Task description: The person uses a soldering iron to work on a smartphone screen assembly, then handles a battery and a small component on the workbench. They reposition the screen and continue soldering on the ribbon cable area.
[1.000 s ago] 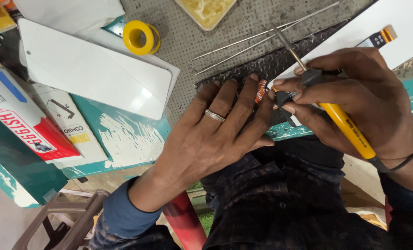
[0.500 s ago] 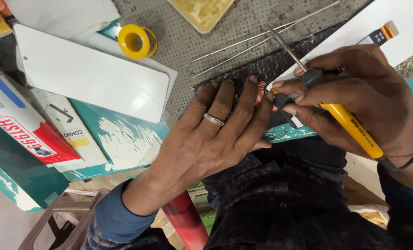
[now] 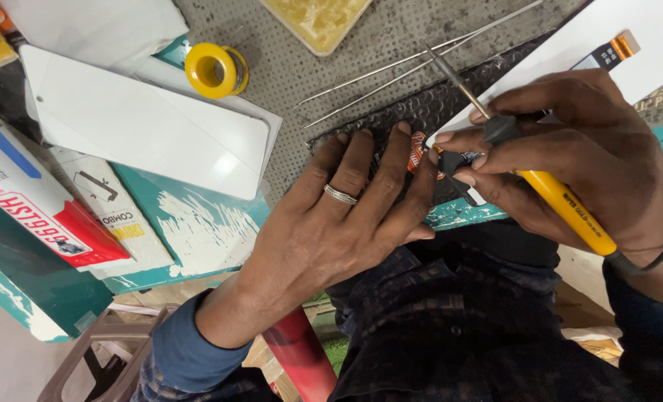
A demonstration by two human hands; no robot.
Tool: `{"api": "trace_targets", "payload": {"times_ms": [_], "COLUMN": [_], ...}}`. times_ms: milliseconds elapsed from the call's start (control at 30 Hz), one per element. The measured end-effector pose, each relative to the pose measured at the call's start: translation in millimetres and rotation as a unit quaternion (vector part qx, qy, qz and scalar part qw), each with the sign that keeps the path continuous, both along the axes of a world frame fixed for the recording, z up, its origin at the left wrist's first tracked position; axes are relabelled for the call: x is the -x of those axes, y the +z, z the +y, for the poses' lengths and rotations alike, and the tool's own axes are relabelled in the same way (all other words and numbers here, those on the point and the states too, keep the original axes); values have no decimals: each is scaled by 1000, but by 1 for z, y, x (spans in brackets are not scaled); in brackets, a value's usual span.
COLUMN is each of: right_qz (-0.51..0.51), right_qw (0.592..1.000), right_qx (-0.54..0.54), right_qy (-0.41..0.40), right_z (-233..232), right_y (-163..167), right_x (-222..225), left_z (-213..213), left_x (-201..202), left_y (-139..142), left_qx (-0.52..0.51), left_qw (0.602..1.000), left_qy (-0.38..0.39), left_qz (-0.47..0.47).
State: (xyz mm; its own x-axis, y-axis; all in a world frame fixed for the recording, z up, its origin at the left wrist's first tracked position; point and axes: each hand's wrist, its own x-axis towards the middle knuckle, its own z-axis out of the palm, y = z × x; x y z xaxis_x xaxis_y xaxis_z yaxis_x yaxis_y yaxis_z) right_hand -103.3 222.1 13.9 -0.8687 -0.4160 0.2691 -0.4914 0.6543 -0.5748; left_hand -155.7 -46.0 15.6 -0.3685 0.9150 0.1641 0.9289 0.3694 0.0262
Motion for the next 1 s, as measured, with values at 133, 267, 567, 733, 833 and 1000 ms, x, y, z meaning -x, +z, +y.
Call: {"api": "trace_targets", "payload": {"times_ms": [133,267,567,733,833,1000], "right_qz": [-49,-46,-37,-37,-63,-56], "right_qw": [998,999,999,999,998,998], "right_qx": [-28,-3,-19,-22,-7,-17], "right_qy": [-28,-11,16,8,3,0], "right_z": [-2,1,8,10,11,10], "right_y": [9,7,0,-3,-4,-3], "right_x": [-4,-4,-2,-5,-6,-6], "left_z": [-1,9,16,3,1,0], "left_x": [-4,-22,-26,-5,6,17], "left_y": [-3,-9,-12,0,4,12], "left_qx": [-18,-80,-80,-19,3,30], "left_qw": [999,990,991,999,1000,999], "left_qy": [16,85,95,22,-2,-29], "left_qz": [-35,-79,-46,-31,-27,-29]}}
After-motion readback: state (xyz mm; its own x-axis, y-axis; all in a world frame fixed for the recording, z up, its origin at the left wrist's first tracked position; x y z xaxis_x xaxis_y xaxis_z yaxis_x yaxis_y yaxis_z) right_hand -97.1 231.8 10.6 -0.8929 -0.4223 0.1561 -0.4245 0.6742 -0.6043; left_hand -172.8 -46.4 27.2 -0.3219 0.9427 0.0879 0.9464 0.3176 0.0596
